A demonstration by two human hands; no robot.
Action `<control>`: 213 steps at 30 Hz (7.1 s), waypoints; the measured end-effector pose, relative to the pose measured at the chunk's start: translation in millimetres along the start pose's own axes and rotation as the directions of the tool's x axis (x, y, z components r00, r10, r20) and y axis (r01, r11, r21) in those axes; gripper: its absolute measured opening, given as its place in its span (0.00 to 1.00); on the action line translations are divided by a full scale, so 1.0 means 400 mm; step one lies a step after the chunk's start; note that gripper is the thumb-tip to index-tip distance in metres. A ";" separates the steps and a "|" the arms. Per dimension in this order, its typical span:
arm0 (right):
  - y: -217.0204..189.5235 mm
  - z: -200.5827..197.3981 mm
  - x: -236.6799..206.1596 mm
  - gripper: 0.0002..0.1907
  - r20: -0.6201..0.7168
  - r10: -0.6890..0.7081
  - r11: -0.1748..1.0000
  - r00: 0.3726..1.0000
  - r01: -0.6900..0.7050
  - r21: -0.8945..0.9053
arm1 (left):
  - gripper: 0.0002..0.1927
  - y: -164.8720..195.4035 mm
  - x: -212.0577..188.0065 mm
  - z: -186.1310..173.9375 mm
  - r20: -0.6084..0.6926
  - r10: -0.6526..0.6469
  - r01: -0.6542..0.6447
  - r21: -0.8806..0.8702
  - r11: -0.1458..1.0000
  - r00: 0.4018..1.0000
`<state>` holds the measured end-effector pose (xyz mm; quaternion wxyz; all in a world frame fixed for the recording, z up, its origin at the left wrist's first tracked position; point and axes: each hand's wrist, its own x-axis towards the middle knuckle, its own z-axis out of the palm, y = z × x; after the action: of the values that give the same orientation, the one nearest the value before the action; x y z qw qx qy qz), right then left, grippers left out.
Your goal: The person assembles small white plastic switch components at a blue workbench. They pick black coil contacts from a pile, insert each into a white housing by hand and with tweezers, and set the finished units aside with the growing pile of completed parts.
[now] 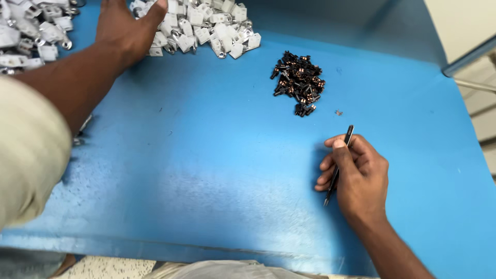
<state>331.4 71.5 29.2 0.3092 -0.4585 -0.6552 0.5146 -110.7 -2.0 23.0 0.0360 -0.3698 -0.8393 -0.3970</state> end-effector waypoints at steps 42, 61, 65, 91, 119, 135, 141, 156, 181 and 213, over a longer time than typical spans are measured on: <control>-0.067 0.026 0.004 0.16 0.068 0.093 0.827 0.993 -0.039 -0.561 | 0.07 0.289 -0.536 -0.005 0.070 0.219 -0.226 0.135 0.965 0.973; -0.090 0.123 0.139 0.13 -0.048 -0.048 0.586 0.998 -0.011 -0.810 | 0.12 0.200 -0.510 -0.144 0.035 0.318 -0.314 -0.073 0.946 0.948; -0.094 0.120 0.131 0.14 -0.070 -0.028 0.575 0.997 -0.041 -0.817 | 0.14 0.133 -0.572 -0.187 0.374 0.134 -0.124 -0.053 0.991 0.918; -0.274 0.129 -0.116 0.14 0.264 -0.068 0.993 0.962 0.040 0.113 | 0.13 0.355 -0.529 -0.190 0.570 0.014 0.373 -0.556 0.743 0.821; -0.180 0.035 -0.060 0.12 0.081 0.253 0.601 0.964 -0.091 -0.794 | 0.13 0.325 -0.500 -0.210 0.534 0.067 0.324 -0.603 0.729 0.843; -0.377 0.211 -0.120 0.07 0.125 -0.324 0.938 0.938 0.336 -0.088 | 0.12 0.334 -0.496 -0.241 0.516 -0.009 0.356 -0.579 0.734 0.857; -0.377 0.220 -0.132 0.09 0.138 -0.393 0.891 0.909 0.414 -0.188 | 0.12 0.339 -0.501 -0.244 0.513 -0.007 0.349 -0.573 0.741 0.858; -0.318 0.246 -0.157 0.08 0.314 -0.509 0.803 0.801 0.574 -0.161 | 0.14 0.316 -0.522 -0.231 0.605 -0.086 0.476 -0.522 0.708 0.792; -0.130 0.149 0.046 0.20 0.038 -0.011 0.604 0.999 0.037 -0.796 | 0.19 0.273 -0.493 -0.108 0.627 0.209 -0.254 -0.019 0.967 0.750; -0.283 0.168 -0.120 0.15 0.253 0.034 0.962 0.967 0.037 -0.270 | 0.15 0.382 -0.485 -0.247 0.735 -0.077 0.386 -0.261 0.885 0.674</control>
<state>259.1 -4.4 122.2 0.1566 -0.4260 -0.7546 0.4739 105.8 -122.7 119.5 -0.4148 -0.3803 -0.7304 -0.3870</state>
